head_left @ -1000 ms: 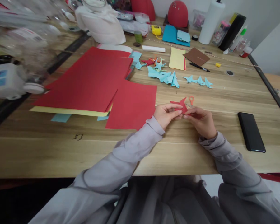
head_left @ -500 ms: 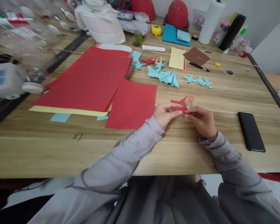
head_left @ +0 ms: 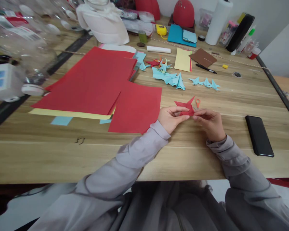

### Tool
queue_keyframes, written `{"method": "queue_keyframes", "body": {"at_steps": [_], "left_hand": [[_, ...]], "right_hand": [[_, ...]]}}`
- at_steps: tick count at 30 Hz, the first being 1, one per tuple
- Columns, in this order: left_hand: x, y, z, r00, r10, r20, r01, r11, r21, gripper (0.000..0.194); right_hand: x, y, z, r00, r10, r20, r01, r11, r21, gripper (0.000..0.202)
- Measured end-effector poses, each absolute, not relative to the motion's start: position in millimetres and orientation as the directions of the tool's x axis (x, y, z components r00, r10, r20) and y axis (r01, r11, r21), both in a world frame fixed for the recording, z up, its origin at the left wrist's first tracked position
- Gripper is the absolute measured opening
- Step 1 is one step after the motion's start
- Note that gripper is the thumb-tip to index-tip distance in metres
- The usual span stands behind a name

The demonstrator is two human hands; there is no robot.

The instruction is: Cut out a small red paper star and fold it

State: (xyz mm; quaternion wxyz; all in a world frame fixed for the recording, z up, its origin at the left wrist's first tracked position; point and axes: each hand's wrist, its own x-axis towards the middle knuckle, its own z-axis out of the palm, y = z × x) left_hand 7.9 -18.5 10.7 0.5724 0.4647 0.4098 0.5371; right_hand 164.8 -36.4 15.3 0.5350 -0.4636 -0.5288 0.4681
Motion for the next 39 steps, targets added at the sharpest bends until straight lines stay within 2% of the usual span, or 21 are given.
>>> {"method": "queue_keyframes", "body": {"at_steps": [5,10,18,30,34,39], "left_hand": [[8.6,-19.1,11.1,0.077,0.997,0.027,-0.212,-0.01,0.977,0.019],[9.1,-18.4,10.4,0.069,0.997,0.022,-0.234,-0.005,0.972,0.019],[9.6,-19.5,12.3,0.032,0.999,0.032,-0.13,-0.028,0.991,0.022],[10.3,-19.7,11.1,0.019,0.994,0.106,-0.056,-0.105,0.993,0.014],[9.9,-19.3,10.7,0.026,0.995,0.101,-0.095,-0.098,0.991,0.014],[8.3,-17.7,9.1,0.066,0.997,0.046,-0.124,-0.037,0.992,0.021]], "right_hand": [[166.2,-36.4,13.0,-0.005,0.997,0.079,-0.081,0.079,-0.994,0.01],[165.1,-37.0,14.8,-0.007,0.997,0.075,-0.057,0.074,-0.996,0.011],[164.1,-37.2,13.6,0.006,0.997,0.075,-0.075,0.075,-0.994,0.012],[163.1,-36.3,7.9,0.017,1.0,-0.016,-0.17,-0.013,-0.985,0.016],[163.9,-36.5,9.0,0.001,0.997,0.082,-0.076,0.081,-0.994,0.014],[166.1,-36.9,10.1,-0.121,0.944,0.308,0.212,0.328,-0.921,0.006]]}}
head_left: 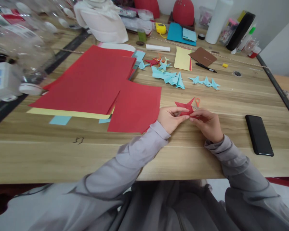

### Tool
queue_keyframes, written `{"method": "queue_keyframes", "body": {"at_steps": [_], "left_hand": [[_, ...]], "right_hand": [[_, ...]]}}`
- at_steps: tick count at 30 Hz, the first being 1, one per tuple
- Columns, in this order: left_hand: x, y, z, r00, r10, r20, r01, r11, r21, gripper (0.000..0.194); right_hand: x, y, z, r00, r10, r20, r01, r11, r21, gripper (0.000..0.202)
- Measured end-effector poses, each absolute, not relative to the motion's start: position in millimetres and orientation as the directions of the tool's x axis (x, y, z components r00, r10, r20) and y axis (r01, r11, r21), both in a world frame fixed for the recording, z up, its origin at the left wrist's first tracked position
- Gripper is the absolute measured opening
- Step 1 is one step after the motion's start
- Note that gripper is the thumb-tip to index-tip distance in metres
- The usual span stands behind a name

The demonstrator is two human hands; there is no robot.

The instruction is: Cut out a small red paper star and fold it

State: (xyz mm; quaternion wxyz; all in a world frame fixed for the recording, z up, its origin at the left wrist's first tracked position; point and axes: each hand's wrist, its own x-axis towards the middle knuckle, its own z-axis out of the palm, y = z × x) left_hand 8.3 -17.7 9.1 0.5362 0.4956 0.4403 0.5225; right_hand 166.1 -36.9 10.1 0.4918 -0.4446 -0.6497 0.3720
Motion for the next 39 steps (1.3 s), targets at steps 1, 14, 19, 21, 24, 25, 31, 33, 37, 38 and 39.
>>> {"method": "queue_keyframes", "body": {"at_steps": [1,14,19,21,24,25,31,33,37,38,39], "left_hand": [[8.0,-17.3,9.0,0.079,0.996,0.038,-0.129,-0.027,0.991,0.023],[8.5,-19.2,10.1,0.092,0.996,0.008,-0.128,0.004,0.992,0.025],[8.3,-20.0,10.6,0.067,0.998,0.021,-0.117,-0.013,0.993,0.025],[8.5,-20.2,10.5,0.062,0.998,0.028,-0.129,-0.019,0.991,0.026],[9.0,-20.0,9.8,0.049,0.998,0.042,-0.144,-0.034,0.989,0.026],[9.1,-19.8,9.4,0.044,0.998,0.047,-0.142,-0.04,0.989,0.026],[8.3,-19.2,9.0,0.027,0.997,0.072,-0.124,-0.069,0.99,0.025],[8.1,-19.4,9.8,0.026,0.998,0.063,-0.12,-0.059,0.991,0.023],[8.9,-20.3,11.4,0.044,0.998,0.046,-0.183,-0.037,0.983,0.023],[9.3,-20.6,11.7,0.051,0.998,0.046,-0.201,-0.035,0.979,0.023],[9.6,-20.8,11.9,0.057,0.997,0.048,-0.215,-0.035,0.976,0.023]], "right_hand": [[166.3,-36.9,10.0,-0.143,0.929,0.341,0.264,0.368,-0.891,0.006],[164.9,-38.6,12.2,-0.146,0.883,0.447,0.43,0.463,-0.775,0.006],[164.3,-38.4,8.5,-0.051,0.912,0.407,0.366,0.396,-0.842,0.004],[164.6,-37.7,6.8,-0.026,0.925,0.379,0.33,0.366,-0.87,0.006],[164.7,-36.8,6.7,-0.012,0.945,0.327,0.271,0.318,-0.909,0.009],[164.5,-36.6,7.2,-0.005,0.951,0.309,0.244,0.301,-0.922,0.011],[162.4,-35.8,8.2,0.048,0.981,0.186,0.107,0.18,-0.978,0.024],[162.2,-35.2,7.3,0.048,0.987,0.152,0.044,0.15,-0.988,0.029],[162.5,-34.4,6.1,0.005,0.994,0.108,-0.044,0.108,-0.993,0.032],[162.7,-34.3,6.3,-0.009,0.994,0.105,-0.05,0.105,-0.993,0.029],[162.8,-34.3,6.6,-0.017,0.994,0.107,-0.055,0.106,-0.993,0.026]]}}
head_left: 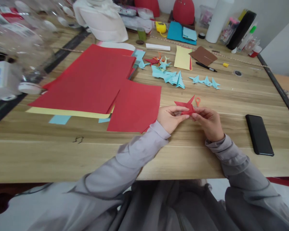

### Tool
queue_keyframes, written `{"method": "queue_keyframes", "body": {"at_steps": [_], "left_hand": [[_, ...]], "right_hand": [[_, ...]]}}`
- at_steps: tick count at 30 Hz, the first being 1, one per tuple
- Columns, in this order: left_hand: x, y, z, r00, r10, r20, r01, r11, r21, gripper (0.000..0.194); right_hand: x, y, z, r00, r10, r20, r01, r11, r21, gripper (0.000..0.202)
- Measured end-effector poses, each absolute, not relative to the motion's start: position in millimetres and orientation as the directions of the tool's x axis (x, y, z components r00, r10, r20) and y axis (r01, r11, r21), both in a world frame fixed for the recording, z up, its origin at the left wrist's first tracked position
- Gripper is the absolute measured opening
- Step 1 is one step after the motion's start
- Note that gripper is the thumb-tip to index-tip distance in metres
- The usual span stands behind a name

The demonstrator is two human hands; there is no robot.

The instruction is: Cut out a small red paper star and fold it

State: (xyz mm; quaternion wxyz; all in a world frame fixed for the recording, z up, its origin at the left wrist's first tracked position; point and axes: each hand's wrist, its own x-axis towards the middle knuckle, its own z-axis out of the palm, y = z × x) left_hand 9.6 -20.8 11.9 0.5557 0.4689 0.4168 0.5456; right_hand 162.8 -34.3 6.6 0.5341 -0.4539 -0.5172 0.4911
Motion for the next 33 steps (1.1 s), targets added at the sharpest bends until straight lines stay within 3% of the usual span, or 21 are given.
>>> {"method": "queue_keyframes", "body": {"at_steps": [33], "left_hand": [[9.9,-22.8,11.0,0.032,0.994,0.108,-0.046,-0.107,0.993,0.014]], "right_hand": [[165.5,-33.8,10.0,-0.056,0.987,0.152,0.079,0.156,-0.985,0.029]]}}
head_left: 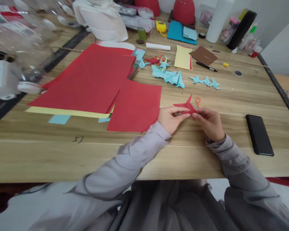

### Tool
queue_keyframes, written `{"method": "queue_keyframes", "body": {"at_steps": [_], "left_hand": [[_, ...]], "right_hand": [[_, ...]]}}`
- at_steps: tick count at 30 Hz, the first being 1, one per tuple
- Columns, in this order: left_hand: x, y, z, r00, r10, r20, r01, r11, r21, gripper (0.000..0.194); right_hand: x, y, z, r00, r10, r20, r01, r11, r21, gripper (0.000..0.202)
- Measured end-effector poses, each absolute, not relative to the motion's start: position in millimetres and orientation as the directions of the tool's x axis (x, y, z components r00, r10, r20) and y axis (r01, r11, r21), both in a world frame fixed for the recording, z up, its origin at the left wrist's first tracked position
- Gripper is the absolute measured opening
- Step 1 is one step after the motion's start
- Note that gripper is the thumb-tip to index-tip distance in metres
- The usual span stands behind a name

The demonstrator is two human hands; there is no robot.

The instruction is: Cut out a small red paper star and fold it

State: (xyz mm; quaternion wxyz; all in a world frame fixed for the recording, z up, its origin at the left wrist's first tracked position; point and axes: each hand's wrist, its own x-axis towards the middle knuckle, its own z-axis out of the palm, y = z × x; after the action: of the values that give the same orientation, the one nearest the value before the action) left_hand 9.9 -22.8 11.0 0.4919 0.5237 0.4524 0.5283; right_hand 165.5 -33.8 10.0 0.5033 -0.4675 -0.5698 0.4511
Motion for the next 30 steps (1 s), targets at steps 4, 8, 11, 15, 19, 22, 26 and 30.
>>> {"method": "queue_keyframes", "body": {"at_steps": [4,8,11,15,19,22,26,30], "left_hand": [[10.8,-22.8,10.2,0.028,0.993,0.118,-0.079,-0.115,0.99,0.012],[11.0,-21.7,9.3,-0.001,0.989,0.146,-0.061,-0.145,0.987,0.013],[10.3,-21.3,8.8,-0.005,0.989,0.149,-0.04,-0.149,0.988,0.013],[10.0,-22.2,8.6,0.029,0.993,0.118,-0.048,-0.117,0.992,0.015],[10.8,-22.7,9.3,0.052,0.994,0.1,-0.06,-0.097,0.994,0.016],[11.2,-22.4,10.6,0.031,0.994,0.101,-0.065,-0.098,0.993,0.015],[11.4,-22.8,12.7,0.035,0.996,0.076,-0.068,-0.074,0.995,0.016],[11.6,-23.6,12.7,0.032,0.997,0.076,-0.052,-0.074,0.996,0.017]], "right_hand": [[165.0,-34.4,11.6,-0.081,0.987,0.139,0.124,0.148,-0.981,0.027],[164.0,-36.2,13.8,-0.035,0.983,0.182,0.034,0.184,-0.982,0.027],[164.8,-37.3,14.7,-0.013,0.953,0.301,0.072,0.301,-0.951,0.025],[166.7,-37.4,15.3,-0.123,0.911,0.394,0.302,0.413,-0.859,0.007],[168.7,-35.9,16.7,-0.196,0.865,0.462,0.402,0.501,-0.766,0.004],[171.3,-34.5,16.7,-0.241,0.841,0.485,0.416,0.541,-0.731,0.005],[172.7,-33.6,14.8,-0.227,0.852,0.471,0.401,0.522,-0.752,0.005],[169.0,-34.5,12.7,-0.07,0.942,0.329,0.244,0.336,-0.91,0.006]]}}
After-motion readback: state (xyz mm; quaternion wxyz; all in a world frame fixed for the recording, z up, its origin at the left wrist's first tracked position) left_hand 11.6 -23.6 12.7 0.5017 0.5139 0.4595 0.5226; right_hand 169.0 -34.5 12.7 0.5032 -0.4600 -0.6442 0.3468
